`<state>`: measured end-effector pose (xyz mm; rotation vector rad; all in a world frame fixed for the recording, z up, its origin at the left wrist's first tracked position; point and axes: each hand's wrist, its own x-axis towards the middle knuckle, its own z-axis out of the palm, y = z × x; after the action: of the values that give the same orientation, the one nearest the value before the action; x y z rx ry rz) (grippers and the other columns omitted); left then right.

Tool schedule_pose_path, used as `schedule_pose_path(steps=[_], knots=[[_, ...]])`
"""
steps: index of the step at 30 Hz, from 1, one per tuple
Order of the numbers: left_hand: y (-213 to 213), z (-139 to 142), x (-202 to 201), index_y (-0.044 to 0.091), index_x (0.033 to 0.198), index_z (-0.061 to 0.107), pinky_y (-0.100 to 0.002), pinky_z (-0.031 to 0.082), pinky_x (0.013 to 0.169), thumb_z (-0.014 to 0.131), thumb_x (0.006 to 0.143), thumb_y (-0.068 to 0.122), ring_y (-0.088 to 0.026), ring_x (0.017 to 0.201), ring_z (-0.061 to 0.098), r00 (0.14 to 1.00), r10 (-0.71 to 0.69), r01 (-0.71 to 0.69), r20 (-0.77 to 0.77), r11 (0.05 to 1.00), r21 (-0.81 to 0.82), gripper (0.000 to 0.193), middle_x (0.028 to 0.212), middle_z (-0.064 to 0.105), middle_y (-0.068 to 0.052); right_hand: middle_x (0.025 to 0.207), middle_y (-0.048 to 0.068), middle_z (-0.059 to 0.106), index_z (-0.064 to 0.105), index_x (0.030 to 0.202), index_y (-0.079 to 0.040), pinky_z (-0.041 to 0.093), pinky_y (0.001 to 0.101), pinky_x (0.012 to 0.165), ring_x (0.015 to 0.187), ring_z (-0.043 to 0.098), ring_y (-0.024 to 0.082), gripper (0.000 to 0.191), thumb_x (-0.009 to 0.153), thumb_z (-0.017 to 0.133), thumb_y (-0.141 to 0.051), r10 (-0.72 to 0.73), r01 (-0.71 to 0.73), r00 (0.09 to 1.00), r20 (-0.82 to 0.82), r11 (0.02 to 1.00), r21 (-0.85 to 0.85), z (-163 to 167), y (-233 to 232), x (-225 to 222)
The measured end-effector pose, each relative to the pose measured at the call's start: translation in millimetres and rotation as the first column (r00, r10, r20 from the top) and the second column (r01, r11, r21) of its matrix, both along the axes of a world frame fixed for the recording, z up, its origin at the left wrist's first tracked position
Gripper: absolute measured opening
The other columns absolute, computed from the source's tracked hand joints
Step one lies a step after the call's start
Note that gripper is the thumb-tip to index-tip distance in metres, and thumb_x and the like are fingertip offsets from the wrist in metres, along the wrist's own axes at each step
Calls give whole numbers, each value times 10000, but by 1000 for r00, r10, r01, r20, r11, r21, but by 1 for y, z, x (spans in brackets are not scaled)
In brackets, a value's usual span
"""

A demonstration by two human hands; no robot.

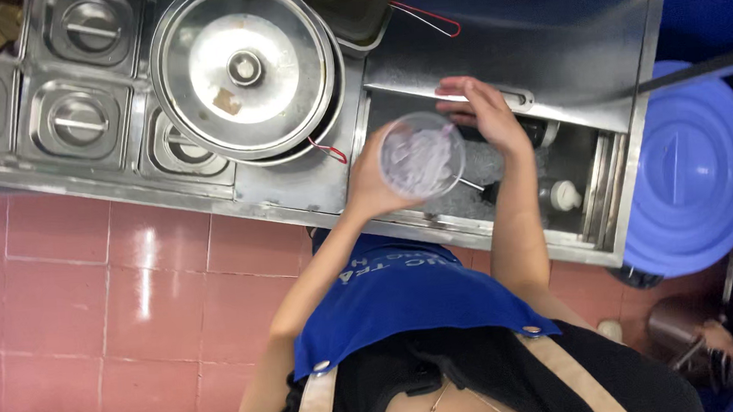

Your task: The person assembles a dessert beverage by retrieving a plastic cup, adding purple jelly from a fridge, scooping ice into the cup, and adding red beans and a liquid base from metal containers. The person uses a scoop and tongs to handle ingredients.

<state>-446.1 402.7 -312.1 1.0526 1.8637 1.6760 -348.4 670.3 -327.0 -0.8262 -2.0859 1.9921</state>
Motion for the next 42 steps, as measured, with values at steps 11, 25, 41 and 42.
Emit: schedule_pose_path(steps=[11,25,41,42], knots=[[197,-19,10,75,1477,449,-429,438,1175,1037,493,333,-331,1372,552,978,-198,206,-59,943,260,1175,1446,585,-142,1302,81,678,634,1354,-60,500,358,900,1156,640,209,387,1095,500,-314,-105,36,985,135,898,438,90,119,36],[200,-36,1,-21,1563,224,-525,307,1192,1000,525,470,-446,1455,325,951,-306,307,37,933,-187,1386,1554,346,-313,1198,107,688,621,1270,-76,526,436,968,1116,652,272,443,1028,477,-419,-413,-28,832,-370,635,-772,50,122,-264],[249,43,-135,0,962,745,-342,619,707,722,911,140,-270,793,801,940,340,-340,-38,940,6,151,841,784,-172,1094,117,696,663,1217,-70,532,557,1028,1034,685,288,486,1066,553,-519,166,-153,986,-29,811,-564,61,185,-156],[260,47,-138,-13,965,729,-348,624,693,716,901,143,-282,769,798,936,350,-352,-38,934,-60,169,814,775,-184,1096,145,716,681,1198,-53,536,540,1019,1032,706,310,553,1004,530,-547,194,-172,981,-27,787,-593,63,191,-146]])
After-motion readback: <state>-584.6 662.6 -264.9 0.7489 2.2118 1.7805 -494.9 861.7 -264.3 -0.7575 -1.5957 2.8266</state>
